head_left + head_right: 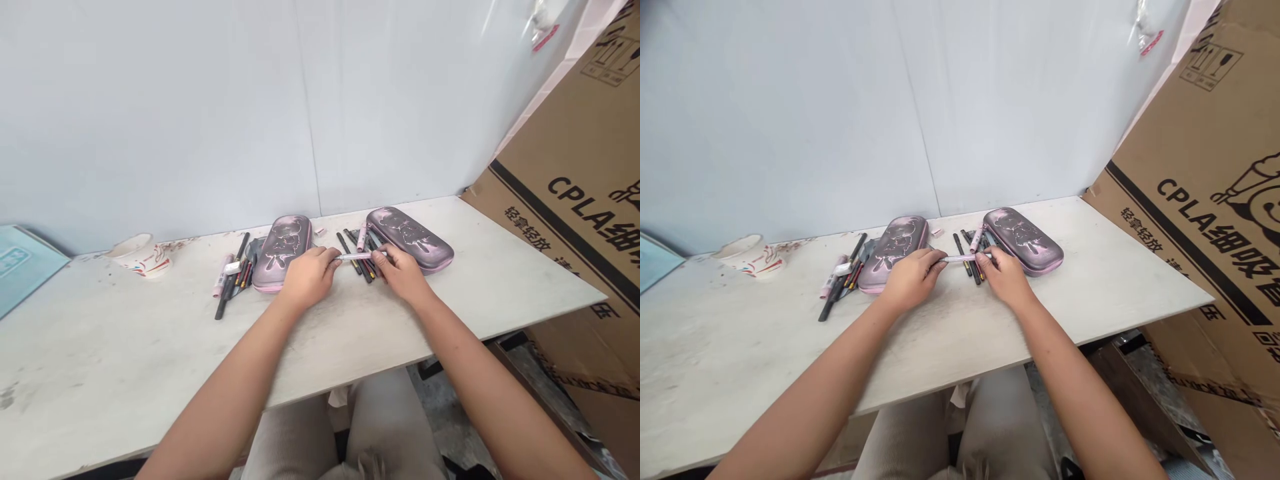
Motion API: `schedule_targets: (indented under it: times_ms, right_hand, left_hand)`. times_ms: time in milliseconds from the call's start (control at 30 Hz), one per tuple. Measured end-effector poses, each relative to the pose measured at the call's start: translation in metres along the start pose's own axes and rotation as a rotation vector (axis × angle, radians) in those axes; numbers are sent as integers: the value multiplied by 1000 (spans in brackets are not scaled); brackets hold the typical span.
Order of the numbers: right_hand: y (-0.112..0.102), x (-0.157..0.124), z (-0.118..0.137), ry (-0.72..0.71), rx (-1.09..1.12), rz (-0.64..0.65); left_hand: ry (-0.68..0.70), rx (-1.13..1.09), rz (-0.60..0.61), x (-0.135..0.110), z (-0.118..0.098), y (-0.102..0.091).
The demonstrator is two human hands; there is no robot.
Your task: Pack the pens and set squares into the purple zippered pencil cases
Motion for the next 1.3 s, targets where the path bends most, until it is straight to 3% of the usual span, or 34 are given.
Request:
schedule_targets:
  times_ms: [100,233,433,500,667,767,933,1000,1067,1167,1233,1300]
  right_hand:
    - [-2,1,5,-95,49,-21]
    - [-2,2,-3,25,49,-18]
    - [-1,1,-4,35,175,7]
    - [-2,1,-8,87,150,-8]
    - [0,2,-9,61,186,-4]
    - [2,2,-11,84,129,1]
    - [-8,-1,10,-175,-37,-105]
    - [-12,-3,17,-280,-77,-137]
    - [-16,-3,19,-352,-135,-171]
    - [-17,-1,12,-385,-361,-216]
    - [-18,0,6,-367,-527,-263]
    - [-20,0,3,-349,-615,-303]
  left_hand:
    - [0,1,11,0,-1,1]
    - [-6,4,22,-1,-2,2]
    - [-9,5,33,-2,-3,4]
    - [-4,2,31,-2,-3,5]
    - [-21,-35,24,-2,-4,5]
    - [-63,-145,87,0,-4,3]
    - [-91,-574,327,2,0,1]
    - [-122,-638,365,1,6,-1]
    - [-164,-545,316,0,15,-4]
    - [-148,-173,92,3,20,-16]
    - [-48,110,-32,7,10,-23]
    - [88,307,-80,11,-3,-25]
Point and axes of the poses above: each hand's wrist, its own x-axis towards the middle knuckle, its own y-axis out of the palm, z = x × y, the point moved 6 cm from there along x, towards the middle knuckle, and after that the axes turned 6 degrees about x, right-handed, at the moved point
